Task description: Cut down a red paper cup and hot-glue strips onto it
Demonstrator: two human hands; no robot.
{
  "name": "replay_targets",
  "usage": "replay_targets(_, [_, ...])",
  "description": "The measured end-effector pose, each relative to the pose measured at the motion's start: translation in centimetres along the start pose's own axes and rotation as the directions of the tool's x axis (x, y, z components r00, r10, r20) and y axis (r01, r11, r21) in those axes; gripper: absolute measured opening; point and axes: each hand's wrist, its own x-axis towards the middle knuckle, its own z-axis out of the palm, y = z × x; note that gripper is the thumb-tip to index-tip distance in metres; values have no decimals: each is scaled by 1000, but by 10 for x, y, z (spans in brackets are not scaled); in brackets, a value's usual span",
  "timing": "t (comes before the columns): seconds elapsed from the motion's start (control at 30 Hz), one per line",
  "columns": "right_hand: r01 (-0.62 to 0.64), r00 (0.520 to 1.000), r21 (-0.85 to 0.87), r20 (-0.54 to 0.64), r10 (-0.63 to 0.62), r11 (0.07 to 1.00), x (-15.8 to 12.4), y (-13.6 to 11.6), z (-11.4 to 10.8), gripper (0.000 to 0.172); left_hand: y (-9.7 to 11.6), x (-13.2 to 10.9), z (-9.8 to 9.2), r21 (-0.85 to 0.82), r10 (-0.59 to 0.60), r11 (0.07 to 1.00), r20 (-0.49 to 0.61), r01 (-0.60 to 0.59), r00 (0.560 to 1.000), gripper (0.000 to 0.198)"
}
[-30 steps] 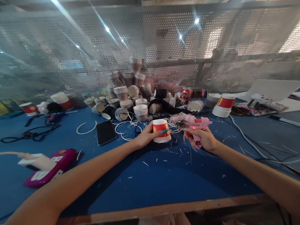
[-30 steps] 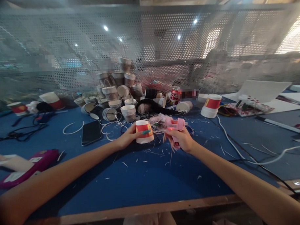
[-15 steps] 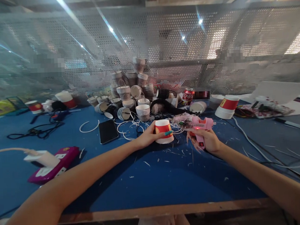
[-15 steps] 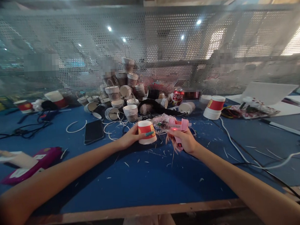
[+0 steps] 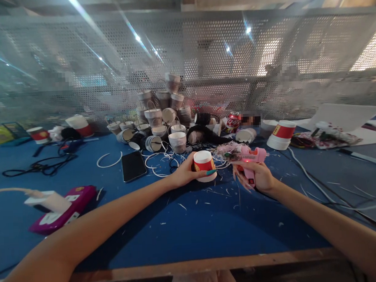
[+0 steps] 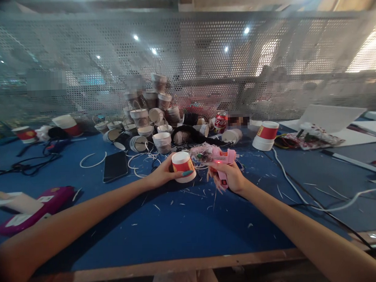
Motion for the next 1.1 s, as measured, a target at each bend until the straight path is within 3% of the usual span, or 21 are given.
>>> replay_targets(0.13, [-8,1000,-11,-5,8,1000,0,0,1,30,2,0,0,-114,-88,990,-19,85,996,54])
replay_targets(0.37, [-17,998,-93,-55,12,995,-1,1,1,27,3,-1,0,-136,-105,986,-42,98,994,54])
replay_targets(0.6, [-26,998,-99,-60,20,995,-1,2,-1,29,2,-1,0,-117,-80,990,-36,76,996,54])
replay_targets(0.93, [8,999,-3,-39,-8,1000,1,-3,0,27,5,1,-2,-93,65,993,-110,-75,992,66])
replay_targets(1.1, [-3,1000,62,-25,5,998,2,-7,2,29,4,0,-3,-187,4,982,-122,-27,992,72])
